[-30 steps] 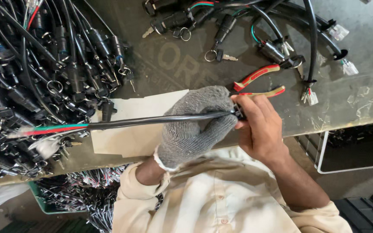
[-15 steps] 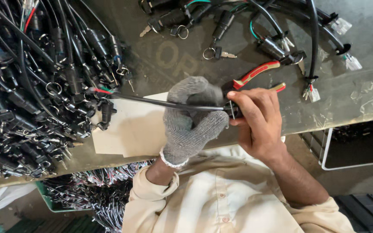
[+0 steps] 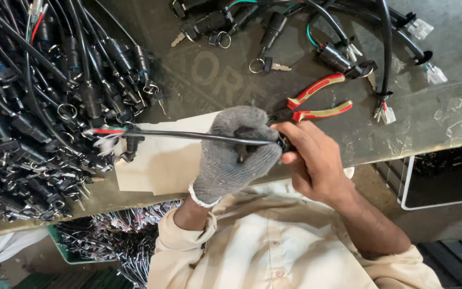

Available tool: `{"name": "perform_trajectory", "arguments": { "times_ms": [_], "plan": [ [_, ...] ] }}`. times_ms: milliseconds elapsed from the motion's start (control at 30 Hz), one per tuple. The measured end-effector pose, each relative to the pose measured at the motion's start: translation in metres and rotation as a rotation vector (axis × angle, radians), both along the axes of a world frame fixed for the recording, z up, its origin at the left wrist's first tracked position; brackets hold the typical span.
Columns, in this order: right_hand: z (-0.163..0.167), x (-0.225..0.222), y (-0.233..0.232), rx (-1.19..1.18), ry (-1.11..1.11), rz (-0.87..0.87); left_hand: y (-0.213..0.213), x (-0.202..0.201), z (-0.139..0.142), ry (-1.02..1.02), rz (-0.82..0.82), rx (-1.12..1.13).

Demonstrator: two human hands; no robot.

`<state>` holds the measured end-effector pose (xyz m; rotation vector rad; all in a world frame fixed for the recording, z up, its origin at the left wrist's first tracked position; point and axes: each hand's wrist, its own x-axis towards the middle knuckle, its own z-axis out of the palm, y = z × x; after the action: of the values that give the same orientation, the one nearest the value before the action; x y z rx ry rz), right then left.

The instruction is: The person holds a black cable assembly on the workbench and uses red-handled pliers to strip insulation from the ends of its wires, working on one cable at a time and setting each finished cable aside with the many completed assemblies on the table.

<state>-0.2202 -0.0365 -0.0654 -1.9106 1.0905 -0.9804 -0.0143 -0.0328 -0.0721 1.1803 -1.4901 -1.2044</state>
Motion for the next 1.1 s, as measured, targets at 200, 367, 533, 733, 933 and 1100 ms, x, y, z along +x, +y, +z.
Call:
{"name": "perform_trajectory", "arguments": {
  "times_ms": [200,367,533,733,933,1100],
  "plan": [
    [-0.011,0.005,0.007,0.128,-0.134,-0.058,0.003,-0.012,0.02,-0.245,0.076,-0.139],
    [-0.033,-0.003,-0.001,0.516,-0.403,0.026,0.009,-0.032,0.029,-0.364,0.101,-0.255],
    [-0.039,-0.016,0.008,0.587,-0.353,0.12,-0.004,-0.018,0.026,0.102,-0.222,0.014],
    [-0.042,-0.016,-0.006,0.384,-0.334,0.157,-0.018,-0.02,0.027,-0.165,-0.218,-0.296],
    [-0.058,-0.018,0.001,0.542,-0.616,0.568,-0.025,0.0,0.029,0.21,-0.52,-0.093],
    [-0.092,-0.013,0.016,0.766,-0.756,0.439,-0.018,-0.016,0.014,0.265,-0.306,-0.068]
  ]
}}
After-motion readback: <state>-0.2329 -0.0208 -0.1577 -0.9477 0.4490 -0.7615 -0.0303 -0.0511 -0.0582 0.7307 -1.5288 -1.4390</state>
